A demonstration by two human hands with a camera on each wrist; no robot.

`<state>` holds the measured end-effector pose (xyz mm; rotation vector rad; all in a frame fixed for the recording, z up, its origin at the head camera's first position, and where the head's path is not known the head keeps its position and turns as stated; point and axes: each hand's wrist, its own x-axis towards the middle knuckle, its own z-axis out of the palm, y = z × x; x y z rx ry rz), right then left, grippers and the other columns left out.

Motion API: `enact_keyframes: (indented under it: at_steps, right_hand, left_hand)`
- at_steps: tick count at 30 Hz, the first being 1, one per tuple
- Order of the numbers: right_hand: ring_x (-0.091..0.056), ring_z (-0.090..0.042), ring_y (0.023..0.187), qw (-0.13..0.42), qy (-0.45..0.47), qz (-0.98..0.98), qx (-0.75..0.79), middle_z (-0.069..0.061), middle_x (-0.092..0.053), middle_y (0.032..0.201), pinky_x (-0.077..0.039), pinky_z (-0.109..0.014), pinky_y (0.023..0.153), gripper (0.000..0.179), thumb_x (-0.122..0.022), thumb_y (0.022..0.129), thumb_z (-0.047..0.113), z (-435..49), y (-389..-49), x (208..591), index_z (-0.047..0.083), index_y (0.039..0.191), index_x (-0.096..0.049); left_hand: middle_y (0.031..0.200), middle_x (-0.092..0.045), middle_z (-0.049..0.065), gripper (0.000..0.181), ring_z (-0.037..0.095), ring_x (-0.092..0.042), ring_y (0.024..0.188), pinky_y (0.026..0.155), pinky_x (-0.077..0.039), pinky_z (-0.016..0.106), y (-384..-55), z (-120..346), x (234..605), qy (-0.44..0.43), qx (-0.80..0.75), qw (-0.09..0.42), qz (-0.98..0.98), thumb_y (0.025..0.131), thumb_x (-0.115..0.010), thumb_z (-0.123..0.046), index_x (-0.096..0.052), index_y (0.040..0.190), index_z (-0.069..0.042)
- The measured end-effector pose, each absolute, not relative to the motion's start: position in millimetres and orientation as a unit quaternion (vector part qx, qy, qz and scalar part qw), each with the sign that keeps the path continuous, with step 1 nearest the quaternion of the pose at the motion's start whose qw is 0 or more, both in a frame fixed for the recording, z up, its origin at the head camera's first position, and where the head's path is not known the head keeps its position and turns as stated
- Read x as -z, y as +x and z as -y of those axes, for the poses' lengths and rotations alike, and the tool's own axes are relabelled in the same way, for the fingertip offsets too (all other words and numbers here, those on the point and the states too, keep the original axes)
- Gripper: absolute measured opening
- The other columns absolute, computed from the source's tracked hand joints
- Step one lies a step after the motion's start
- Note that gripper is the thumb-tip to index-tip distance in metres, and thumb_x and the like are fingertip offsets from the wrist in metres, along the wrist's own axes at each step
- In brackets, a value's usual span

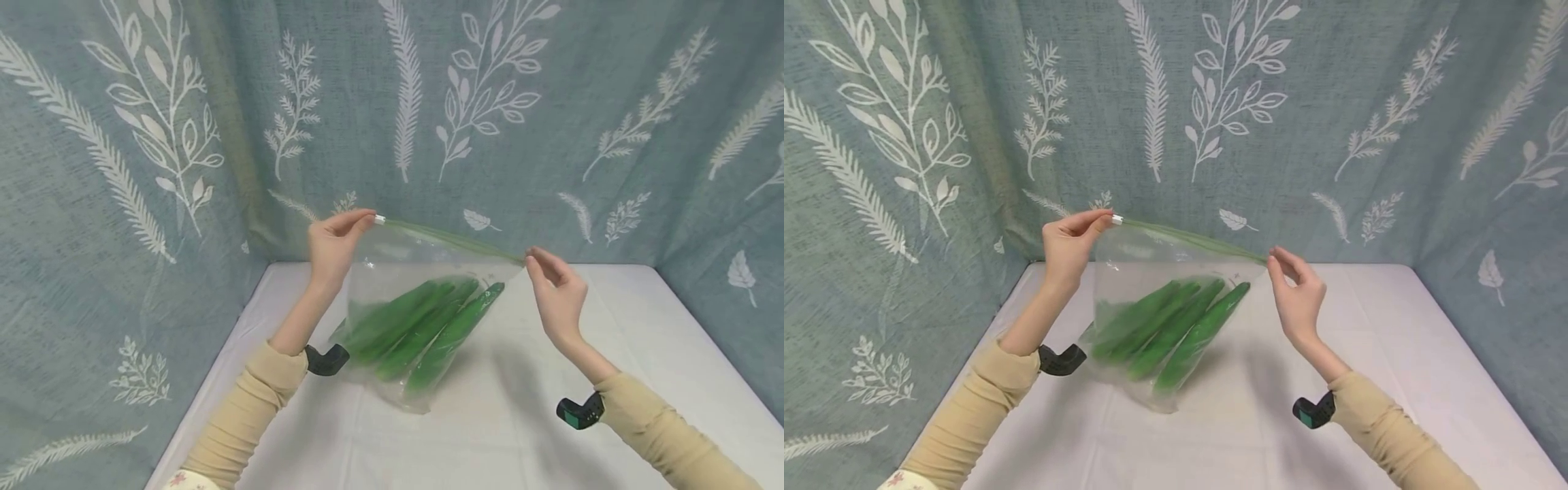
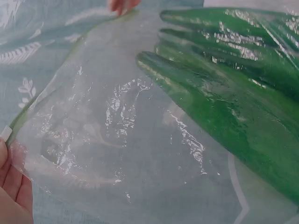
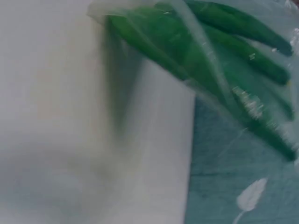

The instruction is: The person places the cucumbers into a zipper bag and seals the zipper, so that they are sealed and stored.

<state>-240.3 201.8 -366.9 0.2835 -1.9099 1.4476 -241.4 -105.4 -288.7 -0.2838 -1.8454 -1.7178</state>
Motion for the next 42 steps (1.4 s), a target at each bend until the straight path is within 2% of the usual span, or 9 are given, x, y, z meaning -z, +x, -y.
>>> enact_keyframes:
  at_steps: [2, 4, 10, 15, 20, 26, 35, 37, 42]
  right_hand:
    - [-0.059, 0.011, 0.096, 0.386, 0.139, 0.728, -0.549, -0.020, -0.067, 0.114, -0.048, -0.011, 0.087, 0.026, -0.062, 0.090, 0.004, -196.7, -242.8, 359.0, -0.003, 0.115, -0.064]
    - [-0.061, 0.007, 0.100, 0.396, 0.182, 0.720, -0.541, -0.020, -0.067, 0.116, -0.048, -0.014, 0.090, 0.029, -0.062, 0.088, -0.001, -187.3, -242.9, 346.9, -0.003, 0.117, -0.063]
    - [-0.063, -0.014, 0.111, 0.261, 0.293, 0.743, -0.542, -0.010, -0.065, 0.124, -0.049, -0.025, 0.096, 0.038, -0.065, 0.088, 0.007, -149.7, -241.3, 307.7, 0.007, 0.126, -0.060]
    - [-0.063, -0.024, 0.112, 0.199, 0.331, 0.762, -0.520, -0.010, -0.066, 0.122, -0.052, -0.035, 0.093, 0.037, -0.067, 0.088, 0.012, -124.8, -246.1, 292.9, 0.007, 0.124, -0.063]
    - [-0.069, -0.024, 0.100, 0.181, 0.334, 0.757, -0.532, -0.015, -0.070, 0.111, -0.056, -0.029, 0.083, 0.029, -0.070, 0.085, 0.009, -112.9, -248.0, 293.3, 0.003, 0.113, -0.069]
    - [-0.071, -0.024, 0.092, 0.195, 0.333, 0.745, -0.544, -0.016, -0.072, 0.104, -0.056, -0.023, 0.078, 0.022, -0.069, 0.086, 0.010, -105.2, -247.3, 296.4, 0.002, 0.106, -0.071]
    - [-0.072, -0.027, 0.079, 0.289, 0.400, 0.695, -0.523, -0.019, -0.073, 0.089, -0.056, -0.019, 0.070, 0.013, -0.072, 0.080, -0.001, -103.5, -246.6, 303.0, -0.004, 0.092, -0.074]
    - [-0.072, -0.026, 0.077, 0.298, 0.394, 0.706, -0.507, -0.018, -0.073, 0.086, -0.055, -0.017, 0.068, 0.012, -0.073, 0.079, 0.000, -108.8, -247.4, 304.9, -0.003, 0.091, -0.074]
    - [-0.072, -0.024, 0.070, 0.303, 0.353, 0.749, -0.472, -0.015, -0.074, 0.084, -0.050, -0.009, 0.061, 0.011, -0.074, 0.079, 0.003, -140.7, -249.3, 316.6, 0.001, 0.089, -0.075]
  left_hand:
    - [0.082, -0.074, -0.014, 0.022, -0.002, -0.067, 0.080, 0.081, -0.054, 0.022, -240.8, 100.2, 289.8, -0.119, 0.650, 0.292, 0.692, 0.081, -0.074, -0.010, -0.072, 0.096, 0.005]
    - [0.083, -0.076, -0.005, 0.019, -0.002, -0.068, 0.079, 0.080, -0.055, 0.023, -240.1, 94.4, 290.2, -0.130, 0.649, 0.288, 0.692, 0.081, -0.073, -0.006, -0.072, 0.096, 0.006]
    - [0.094, -0.070, 0.026, 0.018, -0.003, -0.068, 0.077, 0.078, -0.056, 0.024, -238.9, 77.4, 291.6, -0.184, 0.637, 0.280, 0.694, 0.081, -0.072, -0.004, -0.072, 0.095, 0.007]
    - [0.095, -0.070, 0.026, 0.017, 0.000, -0.068, 0.080, 0.079, -0.056, 0.027, -236.4, 67.0, 291.5, -0.216, 0.631, 0.272, 0.693, 0.082, -0.071, -0.005, -0.072, 0.095, 0.006]
    - [0.095, -0.071, 0.024, 0.017, 0.000, -0.068, 0.081, 0.080, -0.056, 0.027, -235.0, 62.4, 291.9, -0.219, 0.631, 0.264, 0.696, 0.083, -0.071, -0.006, -0.072, 0.096, 0.005]
    - [0.092, -0.072, 0.023, 0.016, 0.011, -0.070, 0.082, 0.079, -0.056, 0.026, -233.0, 64.4, 292.7, -0.227, 0.616, 0.263, 0.707, 0.082, -0.072, -0.008, -0.074, 0.094, 0.002]
    - [0.084, -0.074, 0.017, 0.013, 0.026, -0.072, 0.076, 0.069, -0.056, 0.024, -226.0, 71.0, 286.4, -0.233, 0.535, 0.306, 0.752, 0.081, -0.074, -0.010, -0.075, 0.088, 0.000]
    - [0.084, -0.074, 0.018, 0.013, 0.025, -0.072, 0.075, 0.068, -0.055, 0.022, -227.5, 75.7, 283.7, -0.223, 0.528, 0.322, 0.754, 0.081, -0.074, -0.010, -0.075, 0.088, 0.001]
    - [0.086, -0.071, 0.025, 0.015, -0.003, -0.068, 0.067, 0.067, -0.054, 0.014, -234.7, 100.4, 276.7, -0.131, 0.572, 0.369, 0.721, 0.078, -0.076, -0.004, -0.073, 0.088, 0.006]
